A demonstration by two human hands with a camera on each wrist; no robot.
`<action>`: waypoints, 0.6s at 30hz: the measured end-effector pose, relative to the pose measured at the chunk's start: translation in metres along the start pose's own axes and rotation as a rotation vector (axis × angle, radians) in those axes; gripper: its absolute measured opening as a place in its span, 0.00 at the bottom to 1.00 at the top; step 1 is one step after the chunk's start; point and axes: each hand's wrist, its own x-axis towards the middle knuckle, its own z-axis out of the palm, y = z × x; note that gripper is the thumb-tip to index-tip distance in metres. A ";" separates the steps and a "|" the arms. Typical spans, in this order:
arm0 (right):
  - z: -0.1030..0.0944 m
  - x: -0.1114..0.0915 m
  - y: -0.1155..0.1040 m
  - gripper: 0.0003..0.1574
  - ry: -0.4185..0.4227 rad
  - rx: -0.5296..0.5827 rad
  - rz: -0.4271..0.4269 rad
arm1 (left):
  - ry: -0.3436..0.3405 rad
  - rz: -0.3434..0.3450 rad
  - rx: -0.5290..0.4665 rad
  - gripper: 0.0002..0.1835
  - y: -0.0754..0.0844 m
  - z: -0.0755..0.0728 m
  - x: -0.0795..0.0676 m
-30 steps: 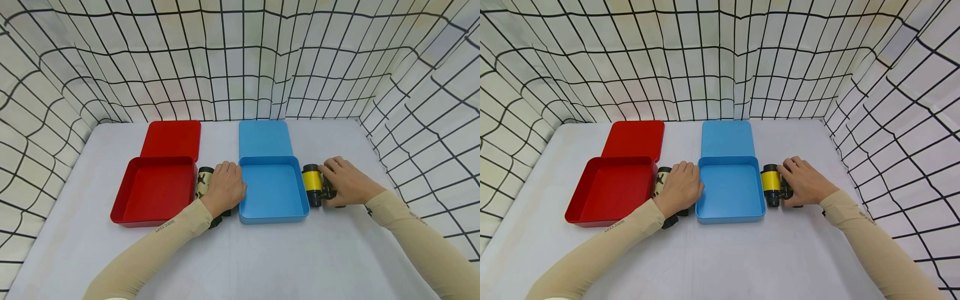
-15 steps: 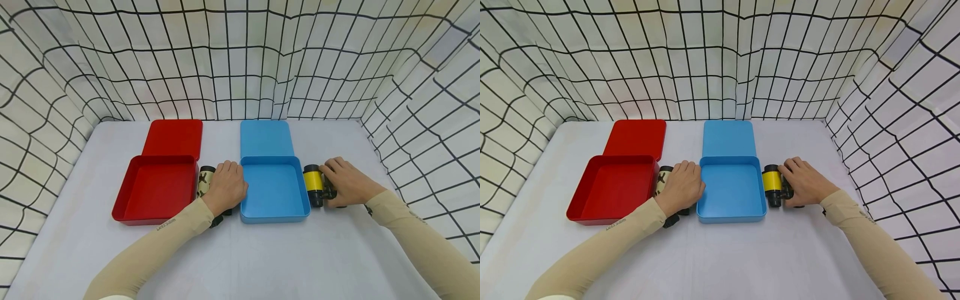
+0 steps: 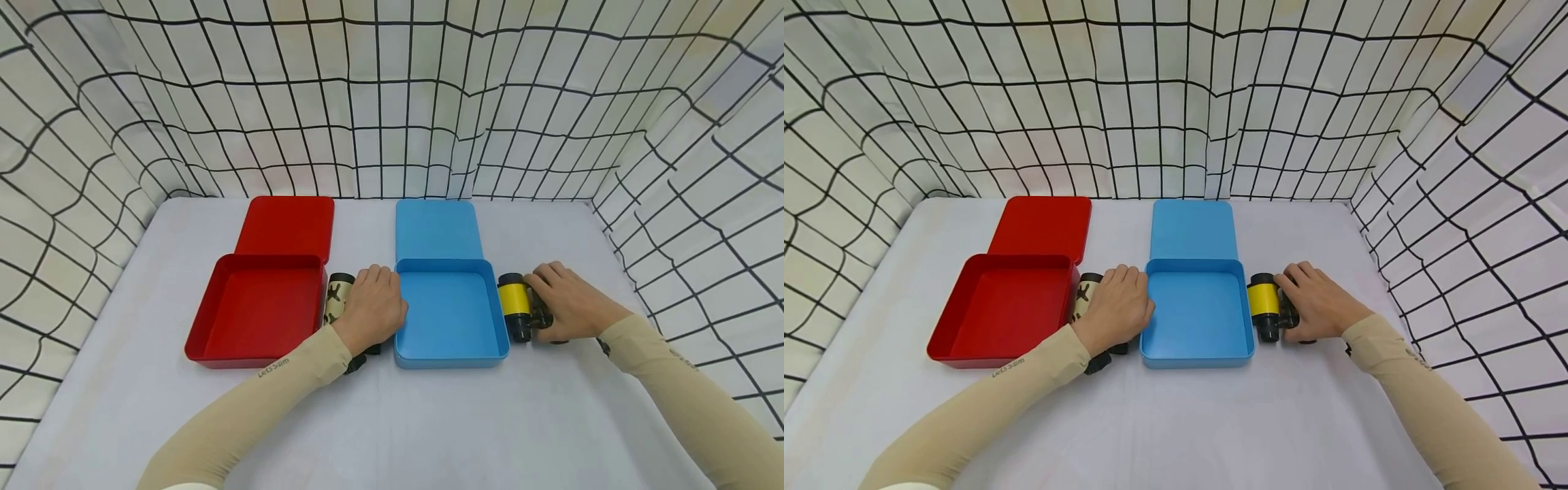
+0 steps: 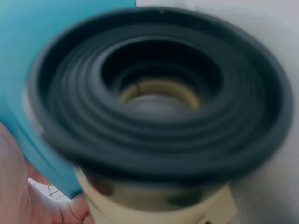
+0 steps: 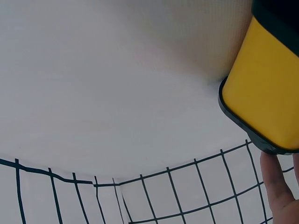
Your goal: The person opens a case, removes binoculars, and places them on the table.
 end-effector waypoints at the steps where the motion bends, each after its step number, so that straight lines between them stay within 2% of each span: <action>1: 0.000 0.000 0.000 0.62 0.000 0.003 0.001 | 0.006 0.001 0.005 0.12 0.000 0.000 0.000; 6: -0.001 -0.001 -0.003 0.62 -0.006 0.010 0.019 | 0.022 -0.002 0.003 0.12 0.000 0.000 -0.002; 10: -0.001 -0.003 -0.003 0.62 -0.015 0.015 0.027 | 0.008 0.013 -0.011 0.13 -0.002 -0.002 -0.003; 18: -0.002 -0.009 -0.002 0.61 -0.006 0.034 0.038 | -0.040 0.041 -0.015 0.26 -0.009 -0.014 -0.002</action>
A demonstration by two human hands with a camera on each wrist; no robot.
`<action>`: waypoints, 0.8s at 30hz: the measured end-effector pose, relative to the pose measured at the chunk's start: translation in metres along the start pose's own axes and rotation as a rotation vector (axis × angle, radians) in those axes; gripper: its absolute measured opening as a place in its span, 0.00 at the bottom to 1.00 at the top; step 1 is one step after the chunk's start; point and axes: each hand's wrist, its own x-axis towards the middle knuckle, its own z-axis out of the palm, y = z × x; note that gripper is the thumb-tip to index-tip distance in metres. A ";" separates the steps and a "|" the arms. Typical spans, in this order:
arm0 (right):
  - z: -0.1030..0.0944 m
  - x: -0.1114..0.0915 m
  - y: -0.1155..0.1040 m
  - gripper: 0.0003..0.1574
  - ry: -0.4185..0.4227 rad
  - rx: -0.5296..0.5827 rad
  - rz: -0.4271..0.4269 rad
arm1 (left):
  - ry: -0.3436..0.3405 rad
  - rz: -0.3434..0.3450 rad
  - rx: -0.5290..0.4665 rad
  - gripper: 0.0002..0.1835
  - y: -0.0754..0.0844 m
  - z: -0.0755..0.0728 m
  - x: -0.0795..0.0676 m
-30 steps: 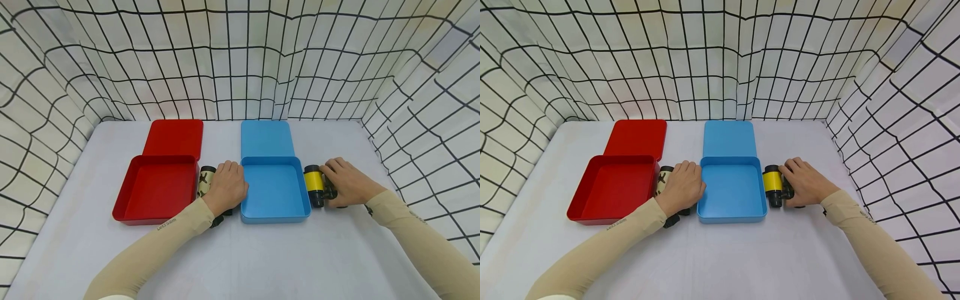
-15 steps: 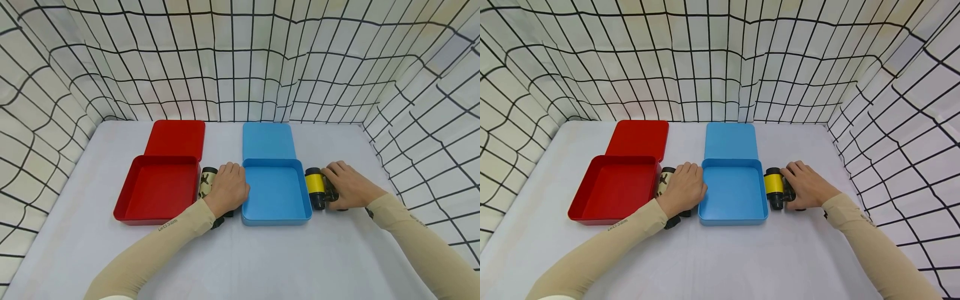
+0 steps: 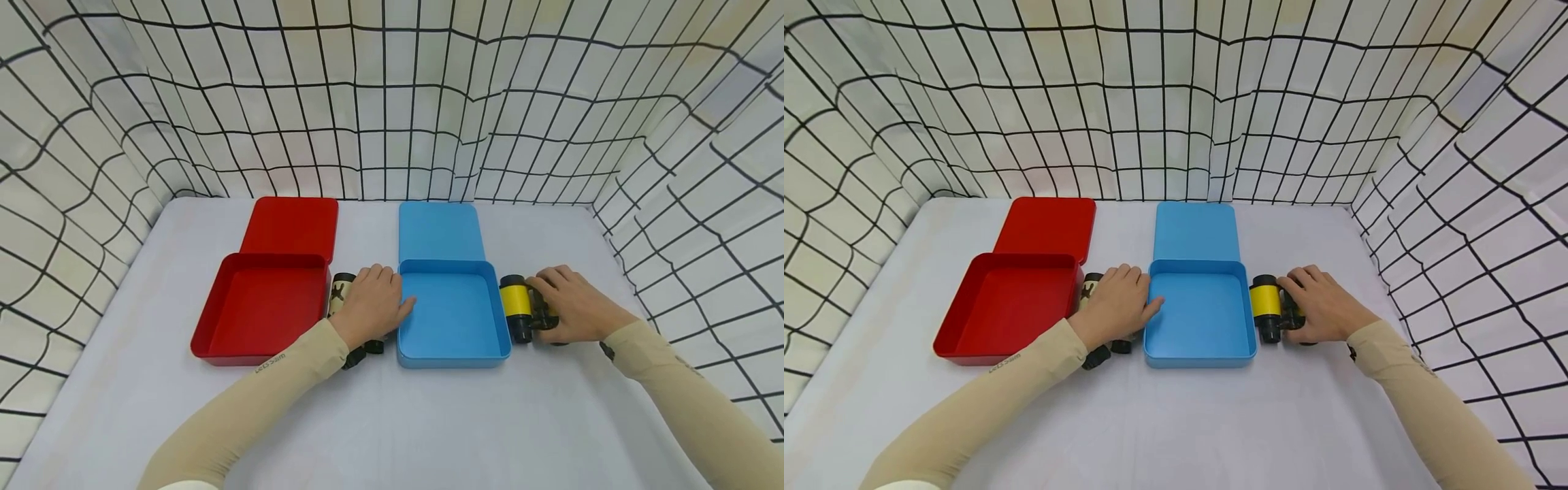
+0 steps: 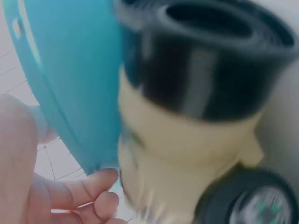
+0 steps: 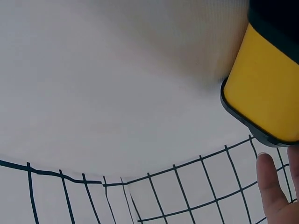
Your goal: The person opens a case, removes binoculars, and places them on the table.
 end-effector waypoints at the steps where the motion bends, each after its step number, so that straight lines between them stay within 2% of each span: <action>1: 0.000 -0.001 0.000 0.61 0.001 0.001 0.000 | -0.003 -0.001 -0.001 0.26 -0.001 -0.001 0.000; 6: -0.005 -0.005 0.003 0.63 -0.002 0.012 0.028 | -0.029 -0.038 -0.012 0.29 -0.012 -0.011 0.003; 10: -0.011 -0.011 0.004 0.64 -0.008 0.015 0.080 | -0.037 -0.081 -0.009 0.30 -0.026 -0.020 0.001; 17: -0.029 -0.019 0.007 0.54 -0.001 0.011 0.134 | 0.099 -0.096 0.036 0.27 -0.064 -0.038 -0.013; 24: -0.049 -0.022 0.016 0.48 0.062 -0.003 0.197 | 0.224 -0.157 -0.039 0.24 -0.095 -0.062 -0.028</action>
